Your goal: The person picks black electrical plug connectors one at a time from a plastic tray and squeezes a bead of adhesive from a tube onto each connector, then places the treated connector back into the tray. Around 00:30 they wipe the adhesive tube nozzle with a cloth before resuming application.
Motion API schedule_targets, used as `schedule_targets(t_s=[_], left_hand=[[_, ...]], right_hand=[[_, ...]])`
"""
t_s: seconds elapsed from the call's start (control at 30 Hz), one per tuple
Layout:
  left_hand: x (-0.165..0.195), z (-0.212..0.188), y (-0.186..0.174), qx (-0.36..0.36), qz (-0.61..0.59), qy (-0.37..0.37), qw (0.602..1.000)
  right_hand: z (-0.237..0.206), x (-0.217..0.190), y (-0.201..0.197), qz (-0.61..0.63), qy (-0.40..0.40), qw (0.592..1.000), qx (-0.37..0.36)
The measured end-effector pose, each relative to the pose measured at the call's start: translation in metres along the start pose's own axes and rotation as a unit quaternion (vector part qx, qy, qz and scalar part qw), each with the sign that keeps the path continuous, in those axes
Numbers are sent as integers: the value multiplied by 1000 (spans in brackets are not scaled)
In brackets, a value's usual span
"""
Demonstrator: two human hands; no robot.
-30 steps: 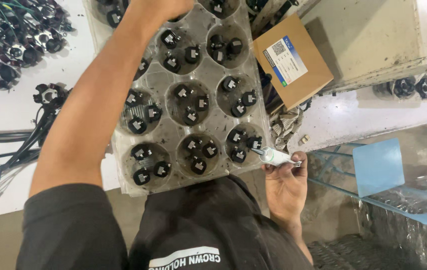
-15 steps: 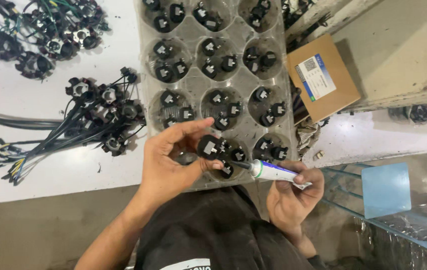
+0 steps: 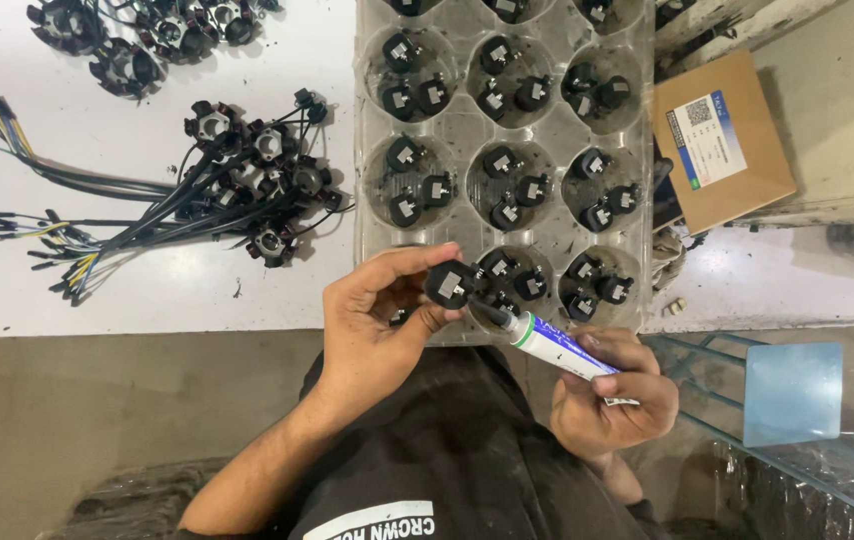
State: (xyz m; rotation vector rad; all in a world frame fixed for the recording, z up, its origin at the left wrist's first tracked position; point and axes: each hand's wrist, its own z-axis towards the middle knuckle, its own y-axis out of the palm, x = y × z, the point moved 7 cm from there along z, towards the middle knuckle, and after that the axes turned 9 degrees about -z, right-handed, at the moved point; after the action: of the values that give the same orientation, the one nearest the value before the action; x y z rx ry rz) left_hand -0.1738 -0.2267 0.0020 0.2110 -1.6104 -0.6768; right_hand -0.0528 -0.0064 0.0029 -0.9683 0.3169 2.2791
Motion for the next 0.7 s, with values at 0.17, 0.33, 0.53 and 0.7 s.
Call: schedule_targets(t_s=[0.17, 0.33, 0.53, 0.7], left_hand=[[5, -10, -5, 7, 5, -5, 1000], [9, -18, -5, 3, 16, -6, 1000], [3, -21, -7, -8, 1, -18, 1000], [-4, -23, -9, -8, -27, -35, 999]], right_hand=[[1, -12, 11, -42, -2, 999, -25], [10, -30, 15, -123, -25, 987, -102], [17, -37, 17, -125, -38, 983, -127], [14, -37, 18, -112, -41, 986, -121]])
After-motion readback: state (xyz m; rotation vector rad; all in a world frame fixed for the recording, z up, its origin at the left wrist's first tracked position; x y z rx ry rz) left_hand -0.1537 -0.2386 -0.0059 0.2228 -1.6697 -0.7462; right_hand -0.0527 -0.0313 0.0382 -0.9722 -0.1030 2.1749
